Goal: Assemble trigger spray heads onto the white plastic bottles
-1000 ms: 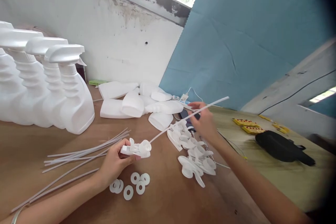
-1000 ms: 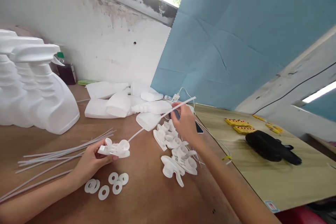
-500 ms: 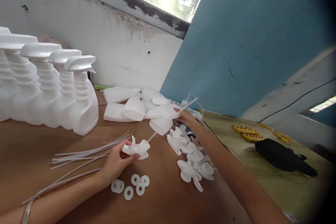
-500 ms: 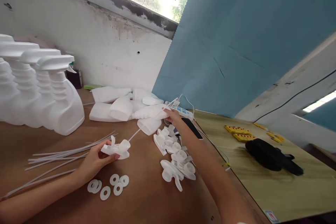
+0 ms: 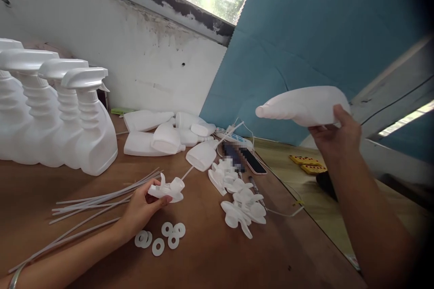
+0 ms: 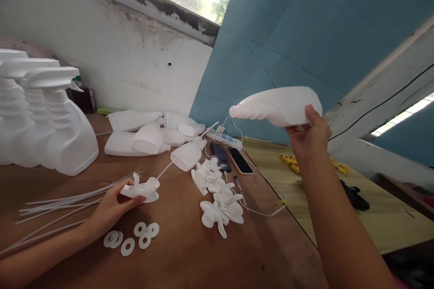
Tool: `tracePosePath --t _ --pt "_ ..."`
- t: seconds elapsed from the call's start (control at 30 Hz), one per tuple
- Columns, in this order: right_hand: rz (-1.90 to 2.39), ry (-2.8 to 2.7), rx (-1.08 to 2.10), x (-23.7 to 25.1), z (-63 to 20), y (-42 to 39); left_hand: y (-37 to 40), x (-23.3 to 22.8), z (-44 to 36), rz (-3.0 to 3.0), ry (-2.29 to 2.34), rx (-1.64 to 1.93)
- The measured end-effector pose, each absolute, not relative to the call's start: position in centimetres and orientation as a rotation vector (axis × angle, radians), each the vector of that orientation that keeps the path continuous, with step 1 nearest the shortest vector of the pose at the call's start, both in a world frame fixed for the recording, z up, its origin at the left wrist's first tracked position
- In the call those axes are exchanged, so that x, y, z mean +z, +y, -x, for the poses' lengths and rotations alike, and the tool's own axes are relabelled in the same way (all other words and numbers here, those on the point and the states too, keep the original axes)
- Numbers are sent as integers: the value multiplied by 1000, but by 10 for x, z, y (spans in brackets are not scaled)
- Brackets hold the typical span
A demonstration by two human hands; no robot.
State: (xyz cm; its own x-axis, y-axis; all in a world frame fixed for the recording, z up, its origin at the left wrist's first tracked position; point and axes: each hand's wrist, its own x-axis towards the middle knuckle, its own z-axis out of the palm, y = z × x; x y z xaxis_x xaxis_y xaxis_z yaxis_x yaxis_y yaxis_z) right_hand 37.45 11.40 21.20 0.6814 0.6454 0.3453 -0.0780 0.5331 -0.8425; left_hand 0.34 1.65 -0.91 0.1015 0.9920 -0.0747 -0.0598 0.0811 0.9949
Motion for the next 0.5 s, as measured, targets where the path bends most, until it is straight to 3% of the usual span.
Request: tracePosePath --t 0.5 --pt "808 -832 323 214 -361 113 15 -12 -2 -1185 1087 1120"
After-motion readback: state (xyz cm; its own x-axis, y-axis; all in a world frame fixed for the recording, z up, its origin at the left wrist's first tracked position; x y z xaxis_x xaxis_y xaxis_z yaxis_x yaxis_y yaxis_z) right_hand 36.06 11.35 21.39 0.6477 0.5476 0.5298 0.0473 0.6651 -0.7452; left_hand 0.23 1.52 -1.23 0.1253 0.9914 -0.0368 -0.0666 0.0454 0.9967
